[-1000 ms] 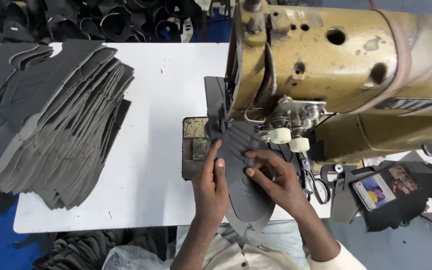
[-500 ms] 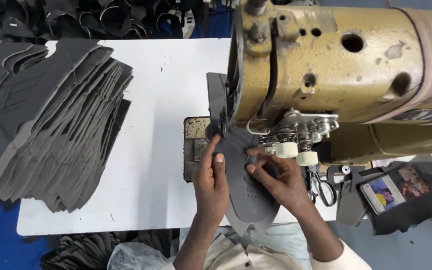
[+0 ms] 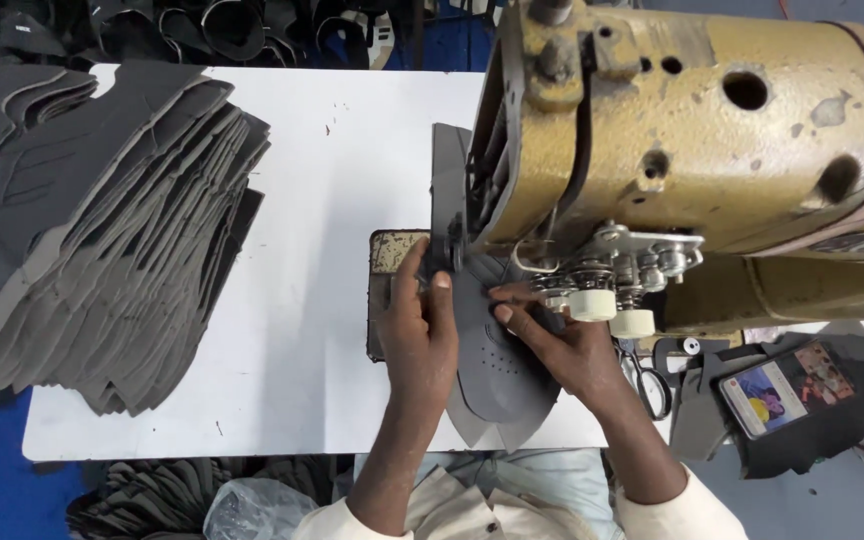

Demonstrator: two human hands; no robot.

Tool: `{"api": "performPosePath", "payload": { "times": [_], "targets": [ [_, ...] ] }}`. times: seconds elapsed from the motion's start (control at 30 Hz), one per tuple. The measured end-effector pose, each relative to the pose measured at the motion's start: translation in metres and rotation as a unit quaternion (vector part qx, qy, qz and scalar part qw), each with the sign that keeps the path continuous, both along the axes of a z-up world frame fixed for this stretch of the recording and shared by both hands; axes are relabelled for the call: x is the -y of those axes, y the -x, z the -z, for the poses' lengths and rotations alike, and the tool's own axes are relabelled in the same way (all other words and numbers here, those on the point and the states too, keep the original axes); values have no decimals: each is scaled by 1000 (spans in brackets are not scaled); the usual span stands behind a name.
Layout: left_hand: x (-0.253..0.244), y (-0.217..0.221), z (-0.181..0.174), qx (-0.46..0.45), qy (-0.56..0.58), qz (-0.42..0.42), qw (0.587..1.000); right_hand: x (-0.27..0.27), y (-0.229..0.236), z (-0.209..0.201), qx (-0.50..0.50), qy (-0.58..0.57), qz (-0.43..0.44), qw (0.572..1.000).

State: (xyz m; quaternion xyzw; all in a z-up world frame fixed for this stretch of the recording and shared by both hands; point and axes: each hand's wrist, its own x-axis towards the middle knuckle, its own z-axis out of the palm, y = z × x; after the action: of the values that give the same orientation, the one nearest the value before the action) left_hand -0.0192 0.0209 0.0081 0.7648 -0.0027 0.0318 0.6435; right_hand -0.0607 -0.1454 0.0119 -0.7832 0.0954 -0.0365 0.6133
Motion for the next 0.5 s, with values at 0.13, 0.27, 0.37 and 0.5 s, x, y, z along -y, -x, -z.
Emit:
{"api": "performPosePath", "payload": {
  "times": [0.13, 0.27, 0.37, 0.5],
  "targets": [
    [-3, -8, -4, 95, -58, -50, 993, -1, -4, 0, -31, 1, 4, 1000],
    [-17, -34, -13, 16, -64, 16, 998, -14, 1, -4, 6, 33, -5, 999],
    [-32, -68, -24, -19, -132, 136, 982, -33, 7, -23, 3, 58, 1, 998],
    [-41, -103, -35, -36, -210, 291, 933, -48, 10, -34, 62, 158, -6, 985]
  ]
}}
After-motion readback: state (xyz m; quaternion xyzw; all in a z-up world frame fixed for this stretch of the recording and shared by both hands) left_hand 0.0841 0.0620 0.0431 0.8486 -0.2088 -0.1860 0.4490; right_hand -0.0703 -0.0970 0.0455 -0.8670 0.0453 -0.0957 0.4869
